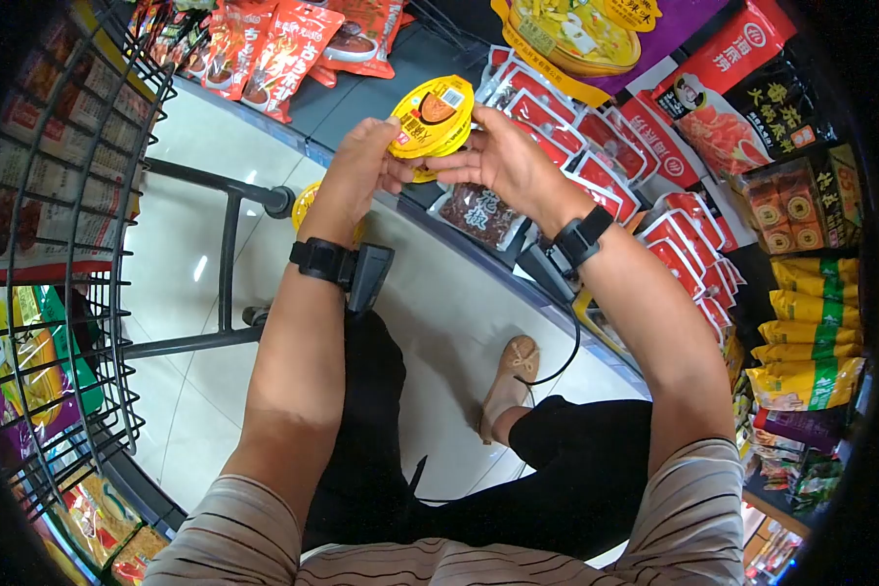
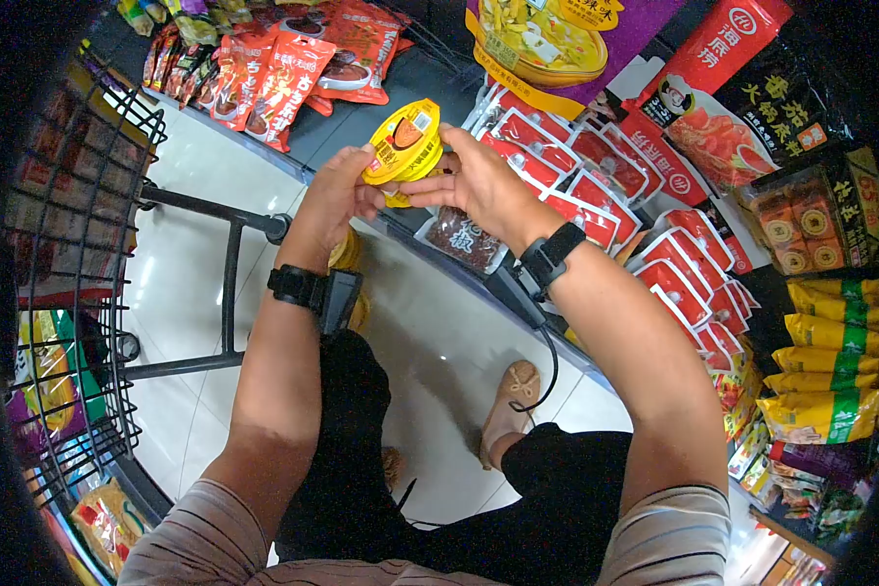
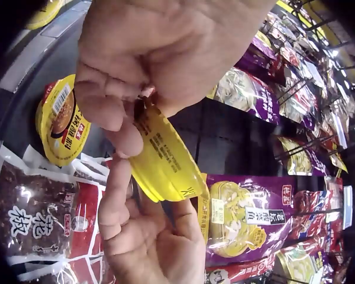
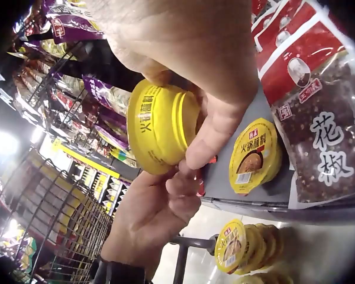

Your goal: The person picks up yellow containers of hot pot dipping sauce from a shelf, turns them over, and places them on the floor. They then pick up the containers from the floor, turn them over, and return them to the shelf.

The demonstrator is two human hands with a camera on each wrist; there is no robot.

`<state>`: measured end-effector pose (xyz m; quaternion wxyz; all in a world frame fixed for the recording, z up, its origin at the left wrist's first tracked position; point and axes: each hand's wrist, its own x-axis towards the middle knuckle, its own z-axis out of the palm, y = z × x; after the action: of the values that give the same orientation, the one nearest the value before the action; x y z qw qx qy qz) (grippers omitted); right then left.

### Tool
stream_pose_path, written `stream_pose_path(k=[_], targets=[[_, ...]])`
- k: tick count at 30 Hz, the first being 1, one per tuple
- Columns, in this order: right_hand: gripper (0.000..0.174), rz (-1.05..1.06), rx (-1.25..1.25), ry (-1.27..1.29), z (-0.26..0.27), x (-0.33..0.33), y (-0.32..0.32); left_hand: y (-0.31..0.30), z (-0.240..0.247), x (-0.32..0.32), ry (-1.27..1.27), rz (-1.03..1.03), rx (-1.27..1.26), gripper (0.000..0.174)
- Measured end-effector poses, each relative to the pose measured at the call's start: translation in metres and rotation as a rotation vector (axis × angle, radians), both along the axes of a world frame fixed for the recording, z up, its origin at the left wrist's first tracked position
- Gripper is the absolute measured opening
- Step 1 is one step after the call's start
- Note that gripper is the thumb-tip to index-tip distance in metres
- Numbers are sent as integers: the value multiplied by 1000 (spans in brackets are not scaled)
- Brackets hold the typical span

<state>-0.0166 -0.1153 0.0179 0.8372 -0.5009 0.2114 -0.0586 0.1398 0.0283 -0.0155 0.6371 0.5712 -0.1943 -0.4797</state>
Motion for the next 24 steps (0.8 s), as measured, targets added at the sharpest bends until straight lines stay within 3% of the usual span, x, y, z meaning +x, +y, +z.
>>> stream_pose_path(k=[3,14,24], targets=[[57,-17,18,8,-4,0,-4,-2,3,-4,-95,89,2,31],[74,-55,7,44,0,1,-1,-4,2,-2,-125,78,7,25],[65,-79,-8,82,0,-2,-2,-5,6,-4,-186,108,22,24]])
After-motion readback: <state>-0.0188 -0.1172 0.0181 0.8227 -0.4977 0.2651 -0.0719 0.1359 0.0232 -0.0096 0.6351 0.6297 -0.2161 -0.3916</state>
